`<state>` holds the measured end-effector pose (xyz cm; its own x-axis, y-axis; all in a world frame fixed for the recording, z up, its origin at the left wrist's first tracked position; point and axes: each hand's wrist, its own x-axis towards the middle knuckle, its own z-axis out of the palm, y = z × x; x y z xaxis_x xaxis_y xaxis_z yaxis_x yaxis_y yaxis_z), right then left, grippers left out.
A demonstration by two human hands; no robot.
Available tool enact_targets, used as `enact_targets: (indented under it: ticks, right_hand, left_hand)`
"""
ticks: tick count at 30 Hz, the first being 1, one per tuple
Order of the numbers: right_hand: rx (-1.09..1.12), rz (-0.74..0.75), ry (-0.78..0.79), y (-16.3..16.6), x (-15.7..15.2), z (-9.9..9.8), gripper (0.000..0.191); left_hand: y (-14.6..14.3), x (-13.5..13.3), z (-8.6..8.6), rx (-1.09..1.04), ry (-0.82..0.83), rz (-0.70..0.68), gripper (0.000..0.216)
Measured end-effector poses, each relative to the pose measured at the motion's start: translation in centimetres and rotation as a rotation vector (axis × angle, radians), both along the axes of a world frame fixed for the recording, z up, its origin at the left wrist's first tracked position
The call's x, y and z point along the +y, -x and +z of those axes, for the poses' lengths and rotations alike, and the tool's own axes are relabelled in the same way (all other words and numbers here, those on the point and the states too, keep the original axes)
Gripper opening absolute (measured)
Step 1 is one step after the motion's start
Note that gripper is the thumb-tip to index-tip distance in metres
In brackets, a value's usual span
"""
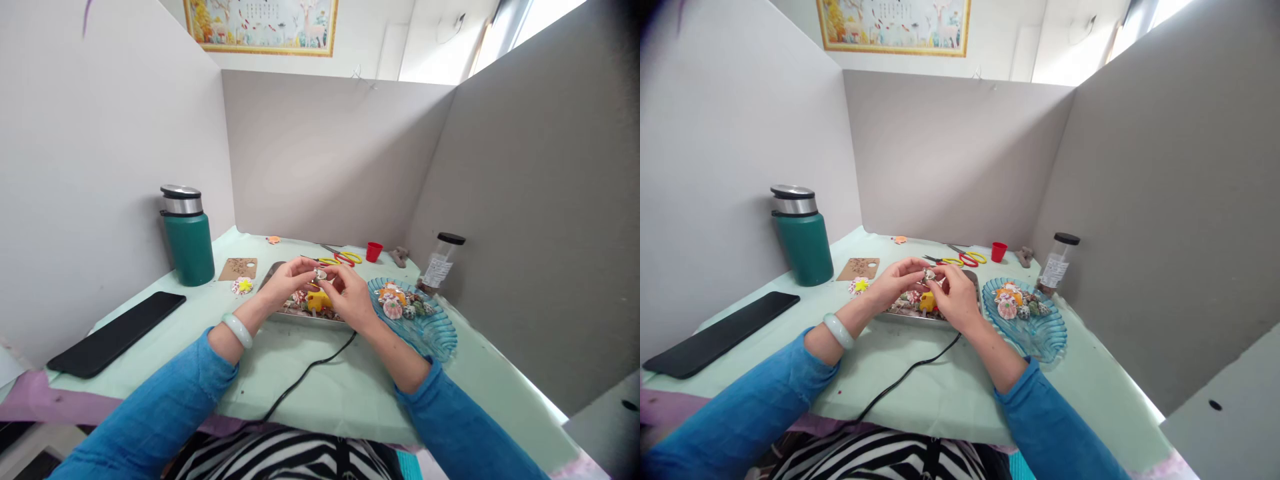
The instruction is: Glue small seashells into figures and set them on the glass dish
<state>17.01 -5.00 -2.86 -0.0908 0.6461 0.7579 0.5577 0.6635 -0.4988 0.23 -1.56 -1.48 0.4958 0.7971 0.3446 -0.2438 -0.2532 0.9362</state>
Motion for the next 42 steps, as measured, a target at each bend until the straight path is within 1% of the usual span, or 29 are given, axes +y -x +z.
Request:
enact_targets:
  ticks: [8,17,26,30,35,39,42]
  right_hand:
    - [-0.069,-0.032,-0.008,0.00,-0.10,-0.01,0.018]
    - [-0.102,-0.045,-0.028,-0.12,0.01,-0.19,0.022]
    - [-0.082,-0.031,-0.058,0.02,-0.27,0.01,0.022]
    - [-0.071,-0.015,-0.053,-0.02,-0.27,0.04,0.020]
    - [-0.055,0.002,-0.042,-0.09,-0.12,-0.10,0.021]
    - [-0.053,0.008,-0.039,-0.11,-0.11,-0.15,0.021]
    - [-0.048,0.006,-0.039,-0.10,-0.10,-0.18,0.021]
  left_hand:
    - [-0.23,-0.35,0.27,-0.013,0.059,-0.014,0.030]
    - [-0.20,-0.14,0.32,-0.040,0.074,-0.033,0.026]
    - [-0.10,-0.07,0.27,-0.057,0.075,-0.041,0.025]
    - [0.02,0.25,0.01,-0.051,0.075,-0.069,0.025]
    - [0.03,0.51,-0.16,-0.053,0.070,-0.054,0.027]
    - [-0.01,0.37,-0.11,-0.058,0.055,-0.070,0.028]
    - [-0.04,0.26,-0.06,-0.067,0.081,-0.066,0.027]
